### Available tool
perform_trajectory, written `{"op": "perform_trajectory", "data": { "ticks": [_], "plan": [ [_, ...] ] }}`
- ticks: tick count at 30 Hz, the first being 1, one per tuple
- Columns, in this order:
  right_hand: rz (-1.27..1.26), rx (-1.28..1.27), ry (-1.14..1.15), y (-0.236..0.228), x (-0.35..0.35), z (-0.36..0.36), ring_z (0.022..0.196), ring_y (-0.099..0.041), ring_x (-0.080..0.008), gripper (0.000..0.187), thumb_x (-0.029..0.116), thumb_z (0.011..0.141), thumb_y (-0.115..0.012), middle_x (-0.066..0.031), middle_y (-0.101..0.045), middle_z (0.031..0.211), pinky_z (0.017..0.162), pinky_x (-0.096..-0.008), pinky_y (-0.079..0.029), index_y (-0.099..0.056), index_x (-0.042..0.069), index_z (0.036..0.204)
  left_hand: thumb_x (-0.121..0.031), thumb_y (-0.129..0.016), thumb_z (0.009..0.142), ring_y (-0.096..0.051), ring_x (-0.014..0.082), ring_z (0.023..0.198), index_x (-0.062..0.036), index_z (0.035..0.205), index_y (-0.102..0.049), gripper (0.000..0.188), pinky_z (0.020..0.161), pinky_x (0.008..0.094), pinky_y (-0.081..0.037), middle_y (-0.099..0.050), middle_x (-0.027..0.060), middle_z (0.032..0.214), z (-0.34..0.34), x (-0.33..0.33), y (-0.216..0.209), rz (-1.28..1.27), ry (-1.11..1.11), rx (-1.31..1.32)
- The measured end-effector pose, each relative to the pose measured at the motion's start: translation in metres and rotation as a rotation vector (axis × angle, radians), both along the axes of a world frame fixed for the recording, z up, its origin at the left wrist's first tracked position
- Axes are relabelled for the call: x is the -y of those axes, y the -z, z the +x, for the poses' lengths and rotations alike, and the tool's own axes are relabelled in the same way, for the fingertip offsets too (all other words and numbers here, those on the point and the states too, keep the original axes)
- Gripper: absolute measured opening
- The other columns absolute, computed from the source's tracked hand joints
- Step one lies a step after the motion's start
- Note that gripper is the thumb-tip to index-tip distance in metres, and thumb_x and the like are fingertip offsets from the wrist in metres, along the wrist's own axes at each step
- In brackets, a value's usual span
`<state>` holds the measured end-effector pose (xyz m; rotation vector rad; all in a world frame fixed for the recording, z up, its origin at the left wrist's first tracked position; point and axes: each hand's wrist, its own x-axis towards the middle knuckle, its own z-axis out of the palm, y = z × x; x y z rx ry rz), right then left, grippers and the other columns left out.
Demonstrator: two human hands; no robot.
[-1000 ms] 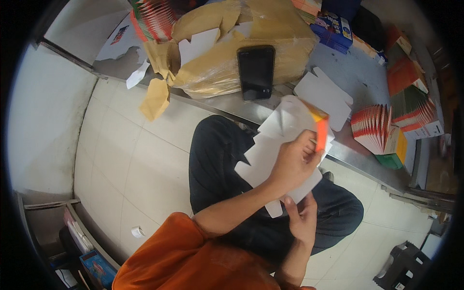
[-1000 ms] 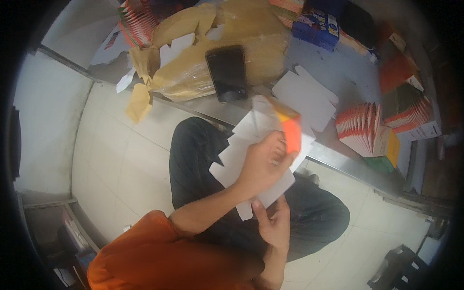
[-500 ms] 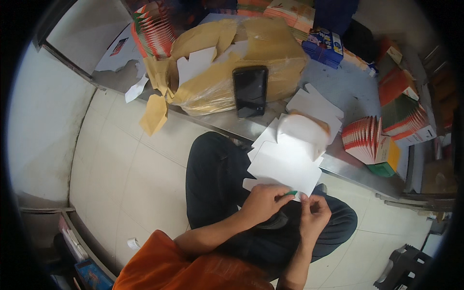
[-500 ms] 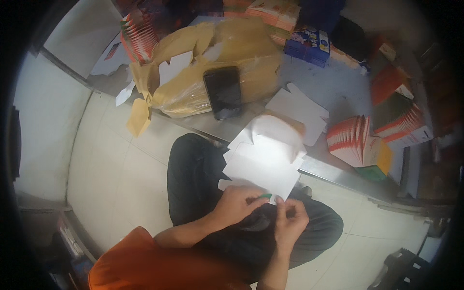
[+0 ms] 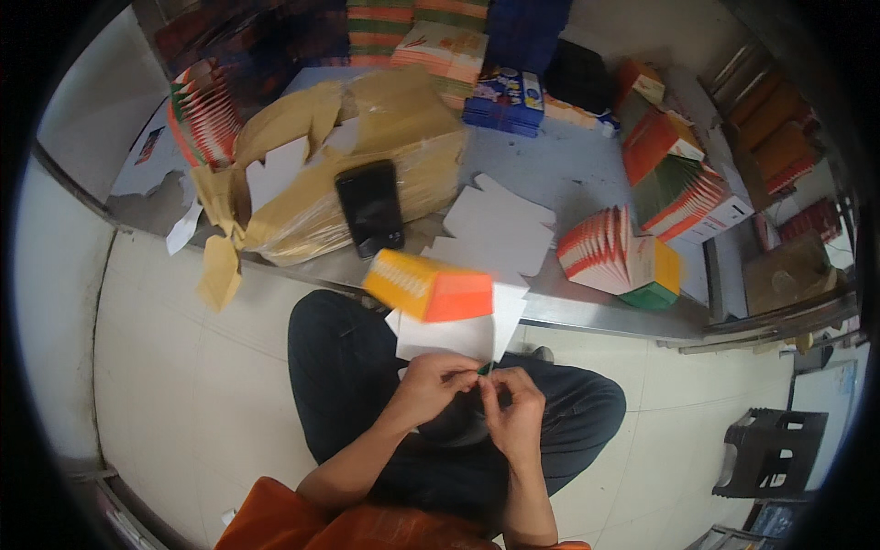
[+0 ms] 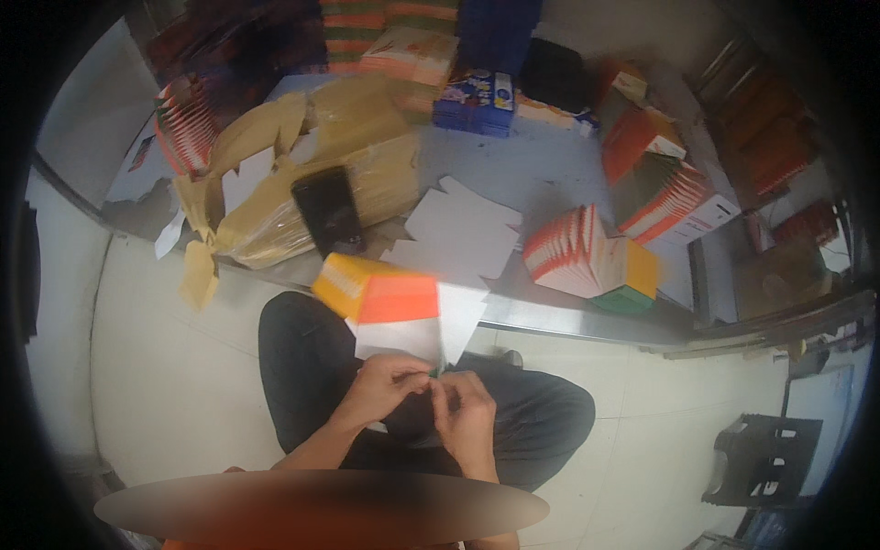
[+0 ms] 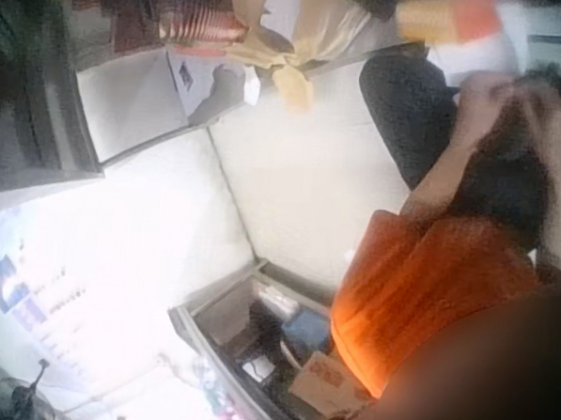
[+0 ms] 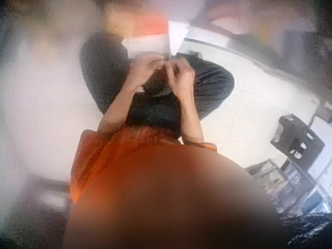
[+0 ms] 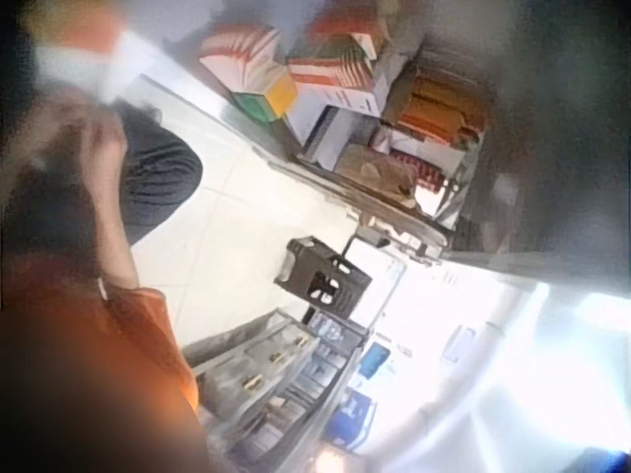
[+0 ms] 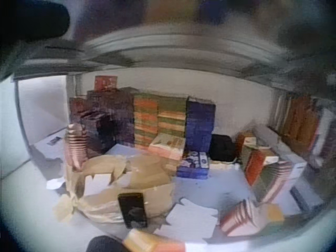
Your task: The person folds flat paper boxes into small containers and stacks them on a metal table. Then the person moves to a food preparation area, cuts a round patty on a cutting board, and places it into a plastic bag.
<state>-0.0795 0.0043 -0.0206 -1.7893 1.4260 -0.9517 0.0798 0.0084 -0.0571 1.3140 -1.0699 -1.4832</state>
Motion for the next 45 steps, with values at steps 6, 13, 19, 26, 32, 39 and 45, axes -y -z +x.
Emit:
{"op": "perform_trajectory", "data": {
  "ticks": [6,13,19,26,32,39,45],
  "plan": [
    [0.045,0.046,-0.042,-0.009,-0.004,0.000,0.069,-0.065,-0.0194,0.013,0.004,0.083,-0.078,-0.0109,-0.066,0.081,0.065,-0.0300,-0.053,-0.069,-0.002,0.090,-0.001,-0.070,0.093,-0.067,0.0122,0.081,0.0070,0.110,-0.071,0.019,0.076,0.0260,-0.056,-0.074,0.0084,0.093,0.009,0.000,0.011,0.032,0.020,-0.052],
    [0.040,0.056,-0.007,0.008,-0.001,-0.008,0.067,-0.064,-0.0208,0.013,0.004,0.083,-0.077,-0.0107,-0.065,0.082,0.062,-0.0317,-0.051,-0.068,-0.002,0.089,0.003,-0.071,0.091,-0.069,0.0137,0.088,0.0065,0.108,-0.071,0.017,0.082,0.0266,-0.056,-0.073,0.0088,0.095,0.005,0.000,0.000,0.064,0.034,-0.061],
    [-0.020,0.052,-0.132,0.011,-0.003,-0.011,0.080,-0.070,-0.0276,0.017,0.007,0.087,-0.077,-0.0140,-0.071,0.096,0.071,-0.0365,-0.057,-0.070,-0.001,0.100,0.009,-0.069,0.088,-0.069,0.0163,0.092,0.0065,0.101,-0.065,0.014,0.083,0.0285,-0.056,-0.070,0.0096,0.098,0.002,0.001,-0.003,-0.044,-0.051,-0.098],
    [0.306,0.503,-0.071,-0.003,0.004,-0.014,0.072,-0.065,-0.0132,0.030,0.018,0.096,-0.072,-0.0055,-0.067,0.085,0.064,-0.0288,-0.053,-0.062,-0.001,0.117,0.003,-0.056,0.098,-0.067,0.0201,0.095,0.0062,0.120,-0.063,0.024,0.087,0.0310,-0.052,-0.066,0.0149,0.117,0.003,-0.014,-0.046,-0.098,0.075,-0.115],
    [0.644,0.720,-0.155,-0.001,0.015,-0.032,0.051,-0.054,-0.0065,0.037,0.018,0.102,-0.064,-0.0009,-0.062,0.072,0.049,-0.0211,-0.046,-0.051,0.001,0.132,-0.004,-0.073,0.080,-0.059,0.0338,0.109,-0.0019,0.121,-0.066,0.042,0.095,0.0413,-0.046,-0.067,0.0151,0.117,-0.005,-0.020,-0.115,-0.735,0.285,1.024],
    [-0.119,0.467,-0.398,-0.039,-0.009,-0.013,0.119,-0.059,-0.0261,0.082,0.009,0.085,-0.076,-0.0197,-0.058,0.130,0.097,-0.0397,-0.050,-0.031,0.005,0.154,0.004,-0.071,0.079,-0.051,0.0158,0.060,-0.0026,0.093,-0.059,0.020,0.061,0.0308,-0.047,-0.058,0.0061,0.083,0.021,-0.025,-0.086,-0.512,-0.227,0.622],
    [-0.256,0.410,-0.155,-0.036,-0.017,0.000,0.092,-0.073,-0.0301,0.040,0.007,0.081,-0.081,-0.0180,-0.073,0.106,0.078,-0.0357,-0.059,-0.069,-0.002,0.119,0.011,-0.067,0.082,-0.058,0.0117,0.071,-0.0002,0.098,-0.058,0.021,0.066,0.0241,-0.049,-0.057,0.0030,0.086,-0.001,-0.013,-0.098,-0.485,-0.487,0.236]
  ]
}}
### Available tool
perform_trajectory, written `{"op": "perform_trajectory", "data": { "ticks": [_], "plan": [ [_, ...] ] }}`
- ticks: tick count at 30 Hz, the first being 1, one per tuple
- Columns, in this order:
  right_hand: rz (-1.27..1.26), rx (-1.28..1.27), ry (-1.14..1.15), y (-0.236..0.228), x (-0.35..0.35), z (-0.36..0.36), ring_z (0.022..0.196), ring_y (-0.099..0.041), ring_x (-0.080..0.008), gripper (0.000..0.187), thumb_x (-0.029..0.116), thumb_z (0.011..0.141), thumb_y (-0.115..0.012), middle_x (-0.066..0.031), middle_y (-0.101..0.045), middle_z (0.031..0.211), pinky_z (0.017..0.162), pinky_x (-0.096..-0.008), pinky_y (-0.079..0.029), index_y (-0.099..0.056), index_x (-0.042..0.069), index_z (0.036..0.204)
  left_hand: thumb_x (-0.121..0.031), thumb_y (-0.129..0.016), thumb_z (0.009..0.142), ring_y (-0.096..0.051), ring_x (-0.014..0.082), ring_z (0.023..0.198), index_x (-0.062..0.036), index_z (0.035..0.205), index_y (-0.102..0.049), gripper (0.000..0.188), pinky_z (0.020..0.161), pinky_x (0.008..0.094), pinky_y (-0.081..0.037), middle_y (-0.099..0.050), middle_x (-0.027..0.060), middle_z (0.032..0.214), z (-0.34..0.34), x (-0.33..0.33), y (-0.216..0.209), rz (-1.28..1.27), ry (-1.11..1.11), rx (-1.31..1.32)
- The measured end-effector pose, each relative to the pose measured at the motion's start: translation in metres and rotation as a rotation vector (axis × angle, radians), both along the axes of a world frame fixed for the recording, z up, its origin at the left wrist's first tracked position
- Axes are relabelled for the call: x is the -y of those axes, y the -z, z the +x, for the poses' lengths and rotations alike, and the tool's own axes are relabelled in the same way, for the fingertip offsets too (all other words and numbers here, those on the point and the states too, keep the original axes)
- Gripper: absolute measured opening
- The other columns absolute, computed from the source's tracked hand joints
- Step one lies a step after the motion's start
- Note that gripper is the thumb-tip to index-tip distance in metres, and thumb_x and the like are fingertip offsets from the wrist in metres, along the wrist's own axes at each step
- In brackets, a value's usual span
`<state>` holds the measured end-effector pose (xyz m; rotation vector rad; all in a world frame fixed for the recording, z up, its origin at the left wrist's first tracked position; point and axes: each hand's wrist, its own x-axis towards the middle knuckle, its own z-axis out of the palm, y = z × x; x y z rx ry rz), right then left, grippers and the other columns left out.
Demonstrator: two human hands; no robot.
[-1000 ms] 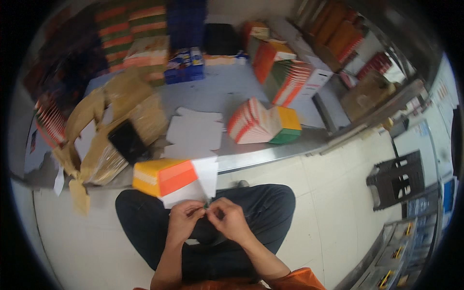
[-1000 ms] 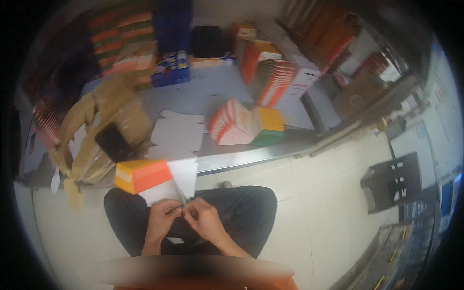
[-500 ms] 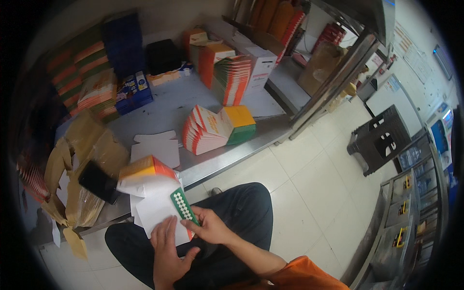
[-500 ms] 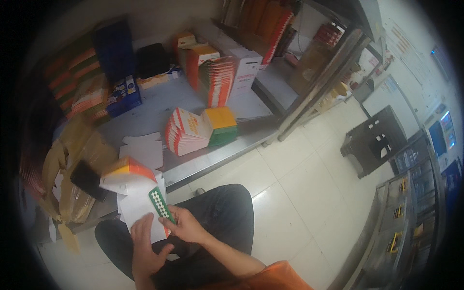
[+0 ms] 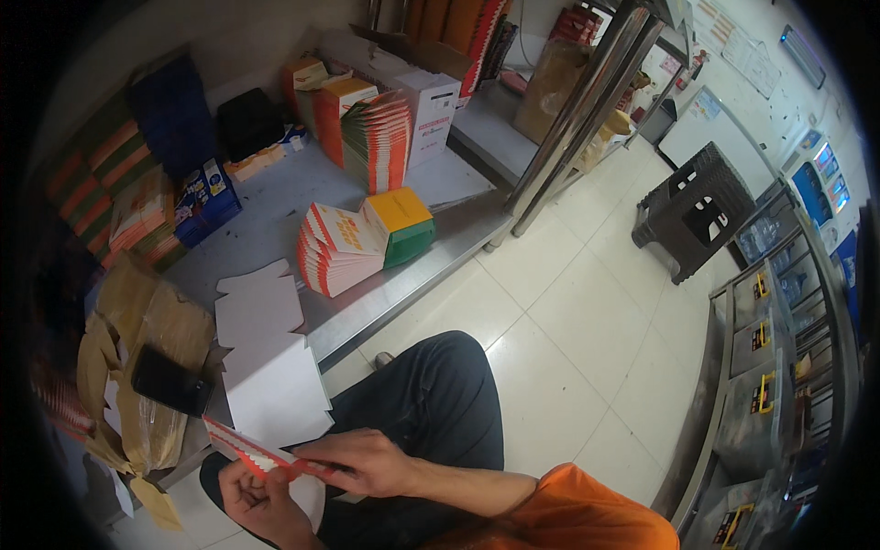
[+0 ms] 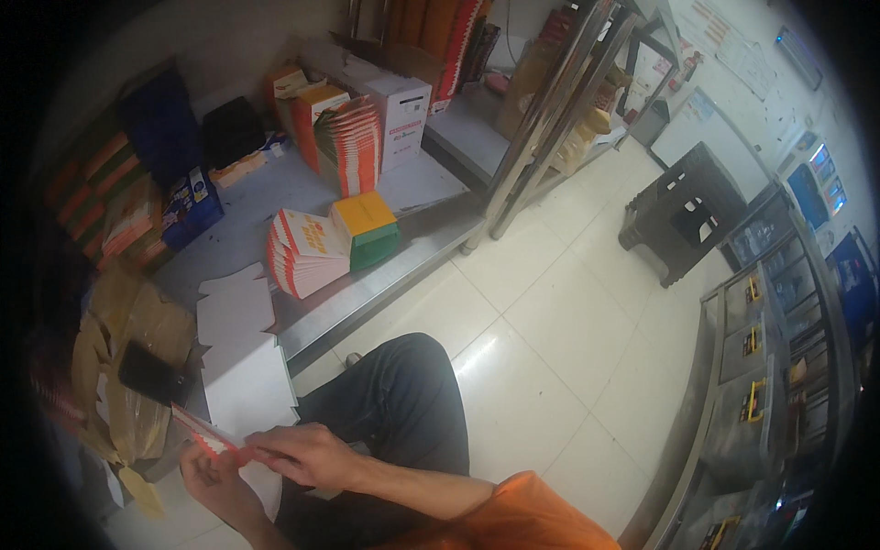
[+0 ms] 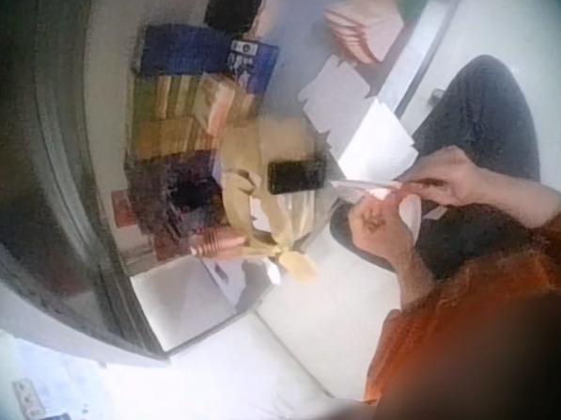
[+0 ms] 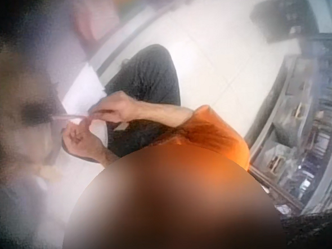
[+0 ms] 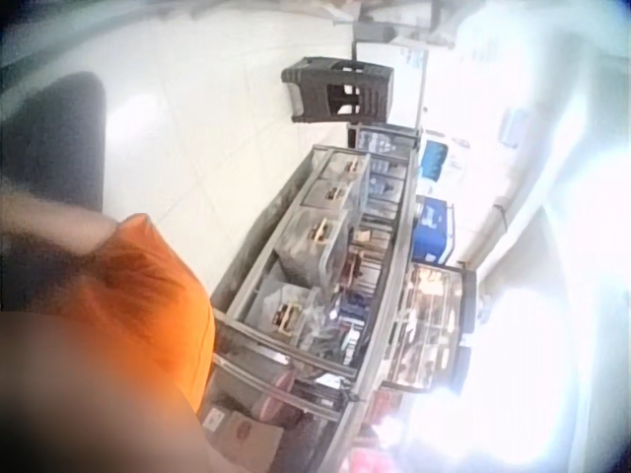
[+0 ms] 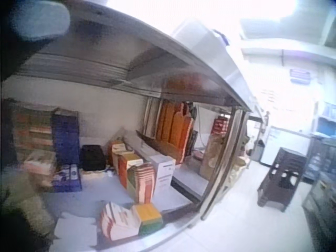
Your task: The person folds flat paper boxes into small containers and stacks them on a metal table. Then the person moves to a food preparation area, cuts a round patty on a cutting board, and places it into a plastic bag.
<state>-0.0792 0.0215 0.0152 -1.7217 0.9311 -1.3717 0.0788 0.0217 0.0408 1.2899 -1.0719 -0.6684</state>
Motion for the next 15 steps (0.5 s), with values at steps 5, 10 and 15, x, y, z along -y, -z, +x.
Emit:
{"op": "perform_trajectory", "data": {
  "ticks": [5,10,15],
  "plan": [
    [-0.273,0.082,0.262,-0.016,0.002,0.002,0.073,-0.069,-0.0239,0.016,0.001,0.081,-0.081,-0.0131,-0.070,0.089,0.062,-0.0303,-0.055,-0.071,-0.003,0.093,0.008,-0.069,0.086,-0.064,0.0151,0.082,0.0009,0.105,-0.064,0.021,0.076,0.0262,-0.052,-0.066,0.0072,0.093,-0.009,-0.009,0.012,-0.048,-0.137,0.130],
    [-0.126,-0.007,0.146,-0.030,-0.001,-0.005,0.078,-0.063,-0.0250,0.018,0.000,0.081,-0.080,-0.0134,-0.066,0.091,0.065,-0.0338,-0.052,-0.069,-0.005,0.095,-0.003,-0.072,0.087,-0.068,0.0273,0.076,0.0062,0.095,-0.072,0.012,0.071,0.0349,-0.052,-0.070,0.0168,0.086,-0.015,-0.015,0.018,-0.157,0.031,0.409],
    [0.026,0.008,0.082,-0.031,0.000,-0.020,0.084,-0.063,-0.0297,0.016,0.000,0.084,-0.076,-0.0135,-0.065,0.090,0.072,-0.0369,-0.053,-0.069,-0.004,0.099,0.003,-0.070,0.084,-0.068,0.0261,0.070,0.0039,0.093,-0.074,0.010,0.068,0.0334,-0.050,-0.071,0.0139,0.081,-0.020,-0.014,0.004,-0.061,0.197,0.443]
  ]
}}
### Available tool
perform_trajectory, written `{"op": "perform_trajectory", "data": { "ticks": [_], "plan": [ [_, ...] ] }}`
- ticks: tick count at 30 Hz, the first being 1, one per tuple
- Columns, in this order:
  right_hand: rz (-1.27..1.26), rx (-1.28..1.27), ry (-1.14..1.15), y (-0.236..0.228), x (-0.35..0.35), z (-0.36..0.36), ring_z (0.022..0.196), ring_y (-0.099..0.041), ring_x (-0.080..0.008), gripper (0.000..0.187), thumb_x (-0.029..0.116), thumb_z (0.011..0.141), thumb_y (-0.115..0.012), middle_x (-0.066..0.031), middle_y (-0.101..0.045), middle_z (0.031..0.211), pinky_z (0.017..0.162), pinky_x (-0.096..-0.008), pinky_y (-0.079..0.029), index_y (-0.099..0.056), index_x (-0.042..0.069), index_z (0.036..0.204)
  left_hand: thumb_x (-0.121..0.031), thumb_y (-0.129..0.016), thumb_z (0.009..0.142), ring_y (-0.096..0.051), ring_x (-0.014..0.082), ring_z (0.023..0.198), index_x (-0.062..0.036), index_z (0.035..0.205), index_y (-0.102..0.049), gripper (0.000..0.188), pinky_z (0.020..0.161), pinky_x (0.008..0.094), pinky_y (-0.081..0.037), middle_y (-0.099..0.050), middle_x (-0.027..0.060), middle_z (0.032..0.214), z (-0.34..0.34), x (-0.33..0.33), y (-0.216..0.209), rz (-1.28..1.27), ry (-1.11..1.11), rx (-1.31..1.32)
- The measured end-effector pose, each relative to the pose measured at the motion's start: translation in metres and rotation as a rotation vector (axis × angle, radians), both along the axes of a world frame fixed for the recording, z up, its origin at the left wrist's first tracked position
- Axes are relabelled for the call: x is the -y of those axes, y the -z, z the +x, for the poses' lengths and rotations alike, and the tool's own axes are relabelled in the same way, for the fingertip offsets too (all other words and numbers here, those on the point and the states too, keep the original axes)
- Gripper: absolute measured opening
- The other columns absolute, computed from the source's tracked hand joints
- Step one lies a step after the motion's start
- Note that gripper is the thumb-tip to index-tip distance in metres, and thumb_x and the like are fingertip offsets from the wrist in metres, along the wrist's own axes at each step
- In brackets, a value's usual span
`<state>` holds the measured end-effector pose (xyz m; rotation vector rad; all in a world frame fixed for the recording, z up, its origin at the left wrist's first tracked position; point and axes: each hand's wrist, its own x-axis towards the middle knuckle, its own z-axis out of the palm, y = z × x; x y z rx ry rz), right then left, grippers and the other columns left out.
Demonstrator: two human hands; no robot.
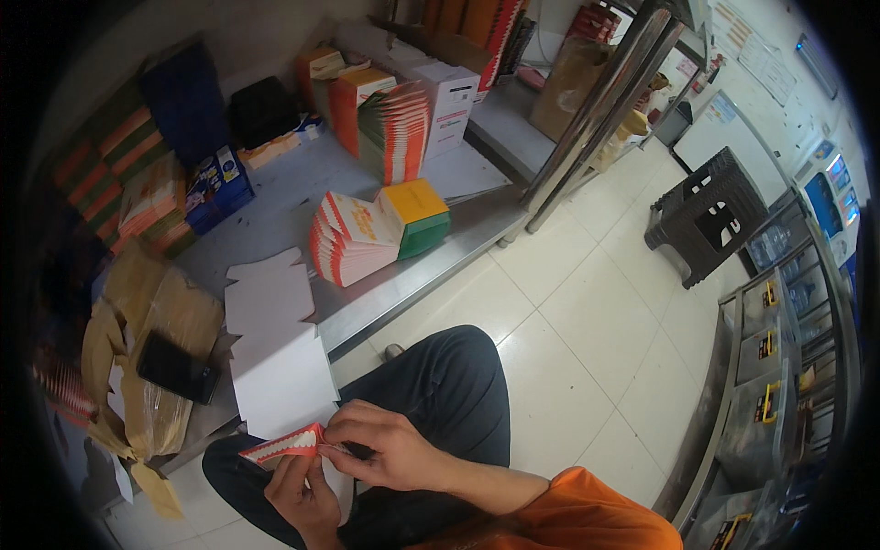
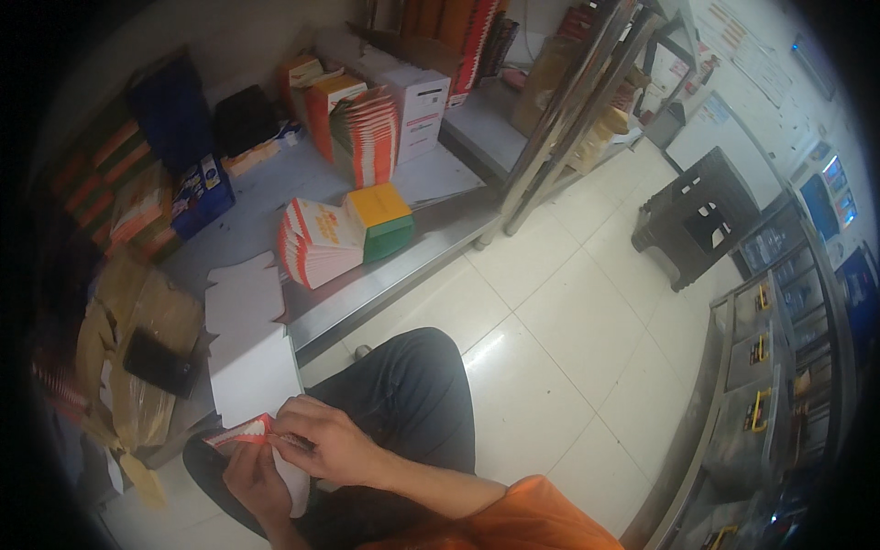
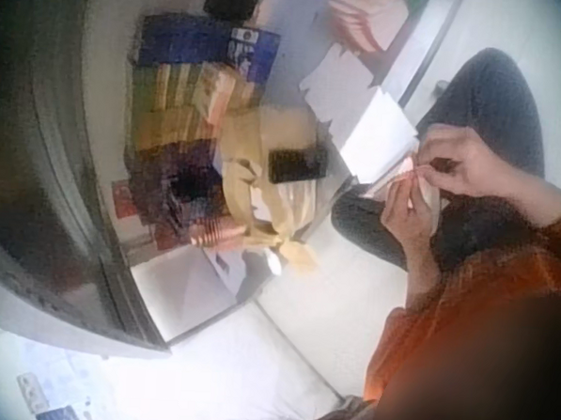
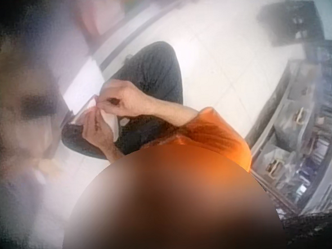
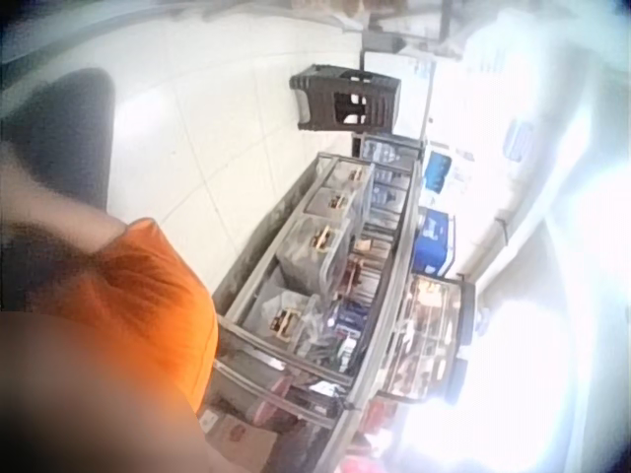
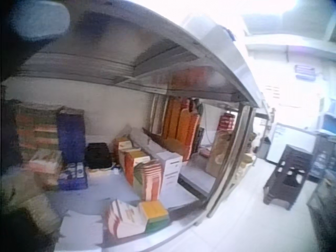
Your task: The person folds flat paper boxes into small containers and stacks them on a metal table. Then the person moves to a food preparation area, cuts a round patty on a cutting board, and places it into a plastic bag.
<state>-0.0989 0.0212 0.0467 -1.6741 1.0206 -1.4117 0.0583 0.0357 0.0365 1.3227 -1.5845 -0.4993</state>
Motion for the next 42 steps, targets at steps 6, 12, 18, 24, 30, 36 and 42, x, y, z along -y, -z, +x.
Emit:
{"op": "perform_trajectory", "data": {
  "ticks": [6,12,18,24,30,36,42],
  "plan": [
    [-0.010,-0.229,-0.124,-0.011,0.006,-0.008,0.090,-0.068,-0.0304,0.019,0.004,0.085,-0.078,-0.0161,-0.071,0.101,0.075,-0.0358,-0.056,-0.073,-0.002,0.102,0.000,-0.071,0.080,-0.065,0.0275,0.070,0.0006,0.091,-0.073,0.011,0.065,0.0331,-0.048,-0.072,0.0123,0.083,0.016,0.002,0.000,-0.011,-0.045,0.156],
    [0.212,0.093,0.004,0.005,-0.014,-0.003,0.091,-0.069,-0.0196,0.034,0.012,0.083,-0.083,-0.0118,-0.071,0.104,0.081,-0.0318,-0.056,-0.068,0.000,0.111,-0.008,-0.069,0.093,-0.071,0.0256,0.097,0.0004,0.114,-0.070,0.022,0.083,0.0340,-0.055,-0.072,0.0153,0.108,0.014,-0.004,0.001,0.260,0.345,-0.283],
    [0.204,-0.104,0.206,0.027,-0.014,0.016,0.088,-0.061,-0.0160,0.043,0.034,0.096,-0.071,-0.0089,-0.064,0.098,0.080,-0.0296,-0.050,-0.058,-0.003,0.114,-0.019,-0.059,0.103,-0.040,0.0239,0.143,0.0029,0.146,-0.048,0.049,0.114,0.0390,-0.036,-0.040,0.0203,0.154,0.006,-0.019,0.031,0.464,0.748,-0.940],
    [0.148,-0.093,0.479,0.031,0.002,-0.002,0.062,-0.051,-0.0060,0.018,0.013,0.096,-0.069,-0.0021,-0.059,0.068,0.055,-0.0241,-0.041,-0.059,0.002,0.086,-0.023,-0.068,0.096,-0.047,0.0310,0.134,-0.0008,0.141,-0.056,0.052,0.112,0.0438,-0.036,-0.051,0.0172,0.143,0.027,-0.019,-0.016,0.254,0.455,-0.191],
    [0.311,-0.096,0.123,0.030,0.000,-0.001,0.055,-0.041,-0.0047,0.036,0.020,0.098,-0.066,0.0002,-0.043,0.055,0.049,-0.0257,-0.034,-0.057,0.002,0.068,-0.013,-0.067,0.096,-0.064,0.0297,0.063,-0.0008,0.104,-0.068,0.014,0.058,0.0333,-0.049,-0.065,0.0168,0.079,0.006,0.009,0.014,0.046,0.061,-0.222],
    [0.211,-0.304,0.144,0.029,0.000,0.003,0.056,-0.040,-0.0056,0.033,0.011,0.098,-0.065,-0.0001,-0.047,0.057,0.049,-0.0280,-0.035,-0.056,0.002,0.068,-0.021,-0.072,0.095,-0.066,0.0286,0.065,-0.0032,0.100,-0.069,0.019,0.061,0.0383,-0.049,-0.061,0.0198,0.071,0.012,0.024,0.041,0.508,0.239,-0.131],
    [0.050,0.042,0.718,0.026,0.046,-0.047,0.059,-0.038,-0.0065,0.020,0.002,0.103,-0.049,0.0033,-0.049,0.066,0.054,-0.0269,-0.034,-0.063,-0.001,0.089,-0.042,-0.086,0.080,-0.042,0.0279,0.139,-0.0164,0.161,-0.015,0.111,0.113,0.0462,-0.036,-0.036,0.0119,0.157,0.021,0.011,0.060,0.791,0.679,-1.295]
  ]
}}
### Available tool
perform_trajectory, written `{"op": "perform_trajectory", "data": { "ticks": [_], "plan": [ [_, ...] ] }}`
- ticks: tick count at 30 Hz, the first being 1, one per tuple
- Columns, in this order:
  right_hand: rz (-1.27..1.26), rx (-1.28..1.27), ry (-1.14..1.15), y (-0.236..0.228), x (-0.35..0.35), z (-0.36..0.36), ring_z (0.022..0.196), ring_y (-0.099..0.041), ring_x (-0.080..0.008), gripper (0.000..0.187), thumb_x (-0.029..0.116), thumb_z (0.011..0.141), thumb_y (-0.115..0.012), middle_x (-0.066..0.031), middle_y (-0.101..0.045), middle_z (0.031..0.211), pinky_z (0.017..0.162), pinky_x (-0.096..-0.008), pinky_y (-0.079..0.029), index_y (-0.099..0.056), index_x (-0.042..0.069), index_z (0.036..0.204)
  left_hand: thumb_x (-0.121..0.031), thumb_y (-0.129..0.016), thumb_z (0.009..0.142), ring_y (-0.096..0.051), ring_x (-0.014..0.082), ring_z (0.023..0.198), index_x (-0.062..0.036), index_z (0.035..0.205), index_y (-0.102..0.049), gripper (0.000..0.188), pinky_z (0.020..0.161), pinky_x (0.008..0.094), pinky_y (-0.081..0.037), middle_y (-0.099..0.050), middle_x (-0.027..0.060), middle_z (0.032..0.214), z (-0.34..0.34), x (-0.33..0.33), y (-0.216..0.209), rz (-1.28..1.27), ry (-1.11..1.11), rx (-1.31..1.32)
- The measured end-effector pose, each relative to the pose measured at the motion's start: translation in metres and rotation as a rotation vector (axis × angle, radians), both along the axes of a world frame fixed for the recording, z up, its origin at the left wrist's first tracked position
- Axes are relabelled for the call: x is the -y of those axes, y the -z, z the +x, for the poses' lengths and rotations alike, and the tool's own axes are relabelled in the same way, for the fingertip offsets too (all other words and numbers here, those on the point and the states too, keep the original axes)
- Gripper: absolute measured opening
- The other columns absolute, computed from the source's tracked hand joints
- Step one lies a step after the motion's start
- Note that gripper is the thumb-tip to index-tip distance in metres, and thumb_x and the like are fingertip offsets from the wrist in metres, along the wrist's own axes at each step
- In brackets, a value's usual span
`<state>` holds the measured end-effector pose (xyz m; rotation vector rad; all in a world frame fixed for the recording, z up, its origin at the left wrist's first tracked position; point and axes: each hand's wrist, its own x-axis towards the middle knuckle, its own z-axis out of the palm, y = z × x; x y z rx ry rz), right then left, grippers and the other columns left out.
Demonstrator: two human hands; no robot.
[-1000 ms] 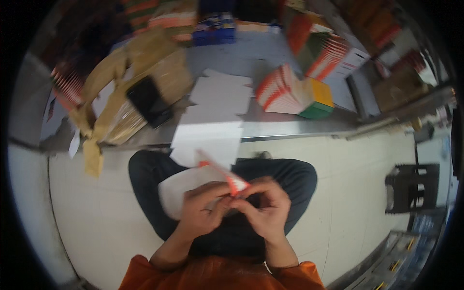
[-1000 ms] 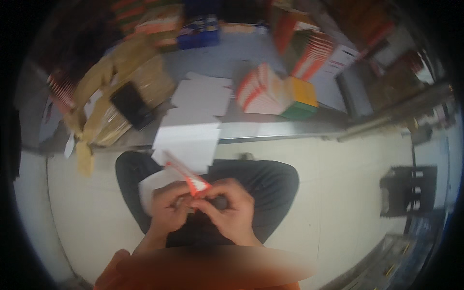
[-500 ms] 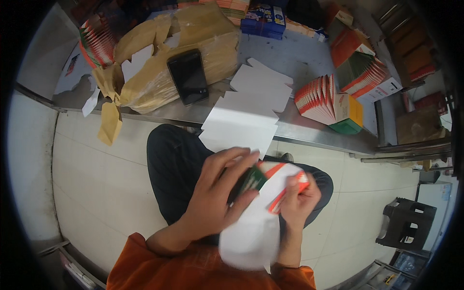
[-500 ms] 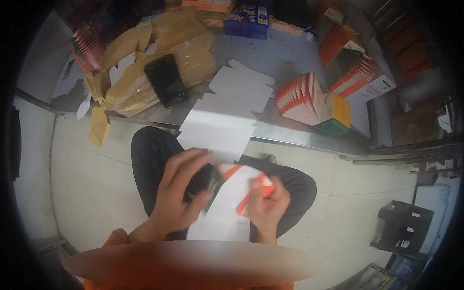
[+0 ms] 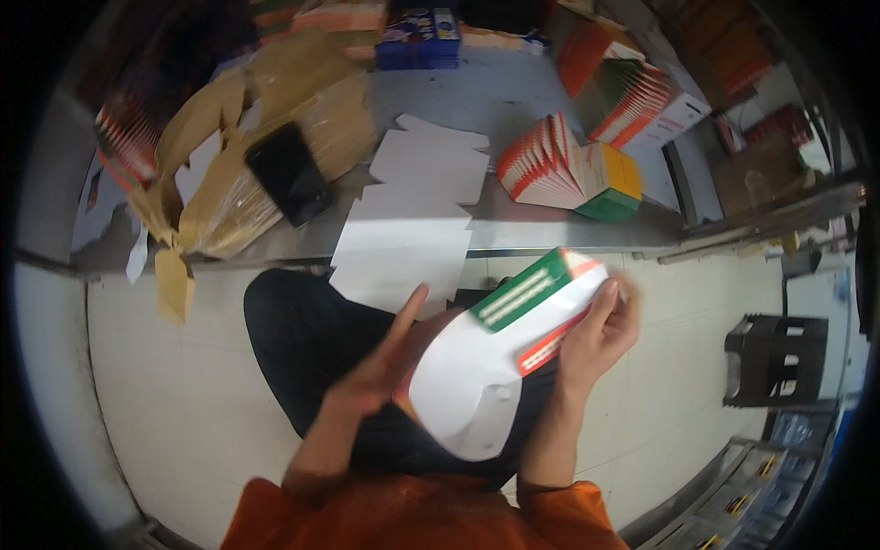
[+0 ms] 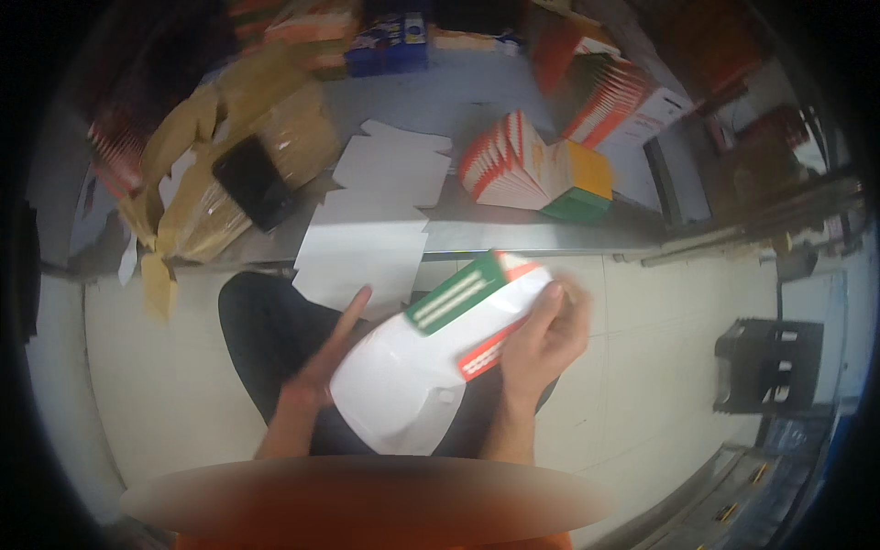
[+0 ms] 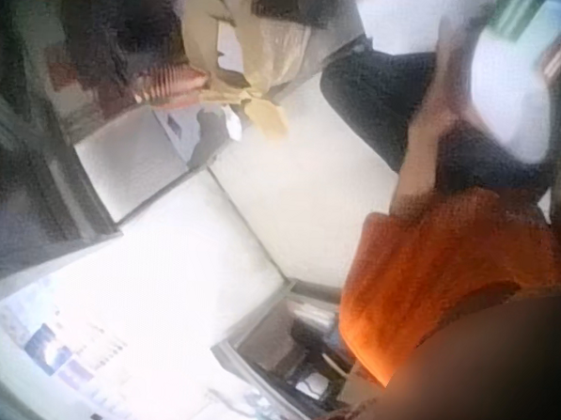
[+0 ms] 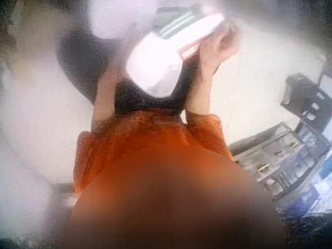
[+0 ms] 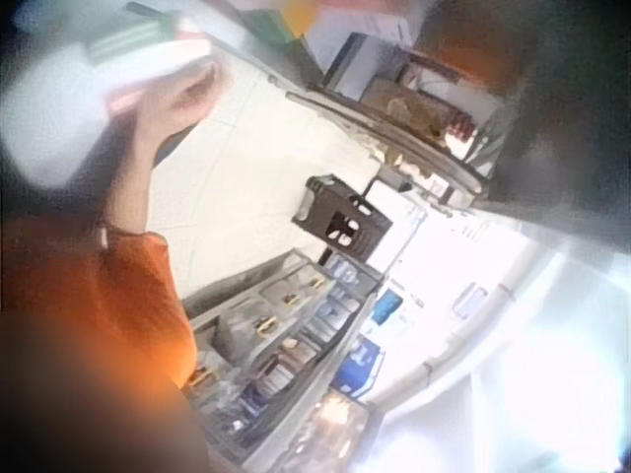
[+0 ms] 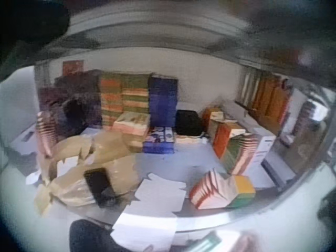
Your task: The person folds flat paper boxes into small containers and stacks them on a metal table. Then the person moves to a food preparation area, cuts a round patty on a cutting board, and places it into a plastic bag.
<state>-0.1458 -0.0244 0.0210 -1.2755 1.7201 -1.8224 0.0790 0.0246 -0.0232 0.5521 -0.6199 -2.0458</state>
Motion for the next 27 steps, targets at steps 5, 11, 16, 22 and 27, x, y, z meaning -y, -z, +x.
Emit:
{"op": "perform_trajectory", "data": {
  "ticks": [5,11,16,22,27],
  "plan": [
    [-0.022,-0.620,0.000,0.007,0.005,-0.008,0.111,-0.065,-0.0302,0.045,-0.002,0.094,-0.053,-0.0160,-0.064,0.128,0.085,-0.0391,-0.053,-0.062,0.008,0.138,-0.028,-0.081,0.081,-0.048,0.0273,0.138,-0.0085,0.162,-0.015,0.106,0.114,0.0435,-0.040,-0.046,0.0148,0.150,-0.046,-0.044,0.004,-0.110,-0.381,0.206],
    [0.320,-0.217,-0.725,0.014,-0.018,-0.011,0.139,-0.041,-0.0412,0.041,0.026,0.097,-0.066,-0.0213,-0.043,0.152,0.111,-0.0518,-0.036,-0.063,0.014,0.137,-0.029,-0.072,0.088,-0.057,0.0283,0.127,-0.0023,0.147,-0.042,0.071,0.106,0.0423,-0.048,-0.057,0.0141,0.137,-0.023,-0.016,0.024,0.080,-0.143,-0.288],
    [0.356,0.269,-0.524,0.006,0.001,-0.027,0.092,-0.065,-0.0133,0.033,0.023,0.102,-0.063,-0.0057,-0.073,0.097,0.087,-0.0307,-0.052,-0.066,-0.001,0.124,-0.029,-0.065,0.096,-0.059,0.0303,0.125,0.0038,0.146,-0.044,0.063,0.102,0.0411,-0.047,-0.058,0.0188,0.136,-0.057,0.062,-0.017,-0.824,-0.461,0.882],
    [0.094,0.352,-0.438,0.029,0.101,-0.140,0.117,-0.058,-0.0166,0.038,0.019,0.105,-0.055,-0.0119,-0.062,0.131,0.099,-0.0343,-0.049,-0.054,0.002,0.138,-0.021,-0.070,0.094,-0.072,0.0328,0.097,0.0055,0.124,-0.061,0.041,0.089,0.0374,-0.054,-0.073,0.0218,0.104,-0.139,0.201,-0.087,-0.994,-0.480,1.119],
    [-0.019,0.321,-0.174,-0.008,0.184,-0.198,0.128,-0.056,-0.0251,0.051,0.040,0.104,-0.053,-0.0159,-0.059,0.136,0.105,-0.0419,-0.047,-0.053,0.009,0.144,-0.027,-0.073,0.091,-0.071,0.0365,0.102,0.0049,0.126,-0.058,0.049,0.087,0.0418,-0.057,-0.072,0.0227,0.106,-0.154,0.289,-0.070,-0.917,-0.449,1.541]
  ]
}}
